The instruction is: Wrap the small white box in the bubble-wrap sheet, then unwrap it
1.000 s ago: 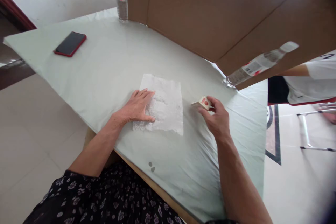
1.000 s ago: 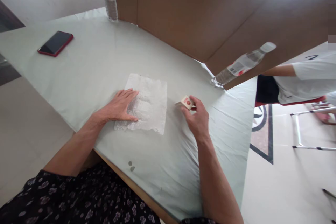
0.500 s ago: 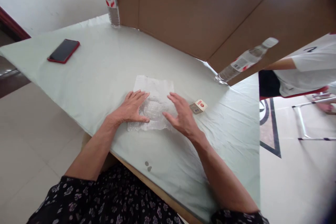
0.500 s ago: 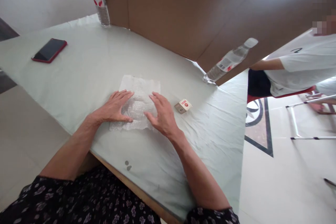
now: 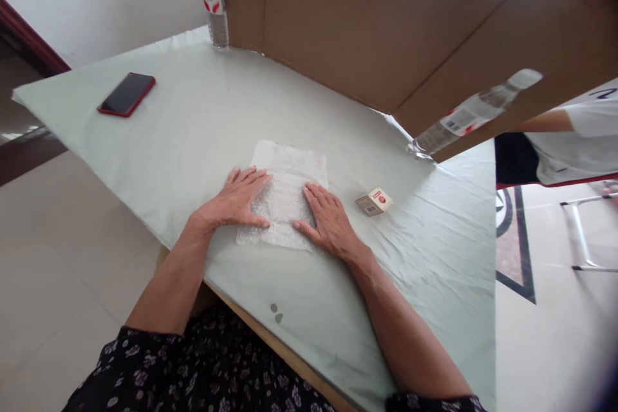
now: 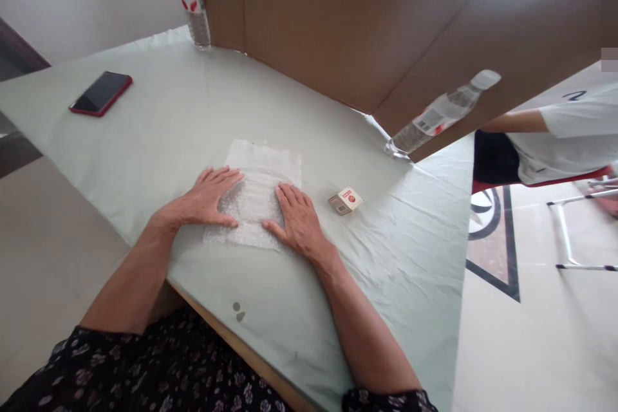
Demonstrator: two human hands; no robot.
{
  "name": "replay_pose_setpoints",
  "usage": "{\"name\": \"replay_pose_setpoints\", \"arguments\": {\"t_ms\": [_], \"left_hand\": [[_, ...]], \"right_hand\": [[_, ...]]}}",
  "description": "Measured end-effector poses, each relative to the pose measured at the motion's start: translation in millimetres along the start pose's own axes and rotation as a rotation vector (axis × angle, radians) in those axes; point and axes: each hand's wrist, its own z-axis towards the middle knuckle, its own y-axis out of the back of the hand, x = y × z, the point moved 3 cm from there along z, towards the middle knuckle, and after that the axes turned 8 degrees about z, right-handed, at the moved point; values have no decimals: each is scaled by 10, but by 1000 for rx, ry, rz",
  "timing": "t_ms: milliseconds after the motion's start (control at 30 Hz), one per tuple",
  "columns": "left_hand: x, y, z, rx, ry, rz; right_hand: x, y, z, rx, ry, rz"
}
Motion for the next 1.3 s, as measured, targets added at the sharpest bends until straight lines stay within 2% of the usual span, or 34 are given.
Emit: {"name": "replay_pose_setpoints", "arguments": {"t_ms": [200, 300, 400, 600, 667, 800, 900, 1033, 1167, 1233, 1300], "left_hand": [[-162, -23, -227, -148, 89, 34], [-179, -99, -331, -120, 105, 47], [-103, -150, -392, -76, 152, 47], [-15, -89, -467, -52, 126, 82], [-59, -36, -459, -87, 137, 95], [-261, 67, -319, -251, 101, 73], [-375, 38, -161, -273, 38, 50], [-281, -131, -77, -212, 134, 34], [-156, -225, -129, -248, 146, 16], [-141, -228, -149, -255, 140, 7], [-150, -220, -157, -248, 141, 3]], "right_hand": [[0, -11, 13, -24, 14, 26], [2, -16, 17, -38, 12, 31], [11, -21, 26, -43, 3, 29], [30, -20, 40, -54, -2, 16], [28, -26, 41, -57, 3, 13], [31, -29, 37, -83, 22, 27], [42, -19, 28, -91, 18, 35], [63, -25, 24, -82, 9, 49], [49, -27, 35, -90, 15, 108], [10, 40, 25, -113, 29, 160], [-70, 197, -18, -188, 41, 198]]}}
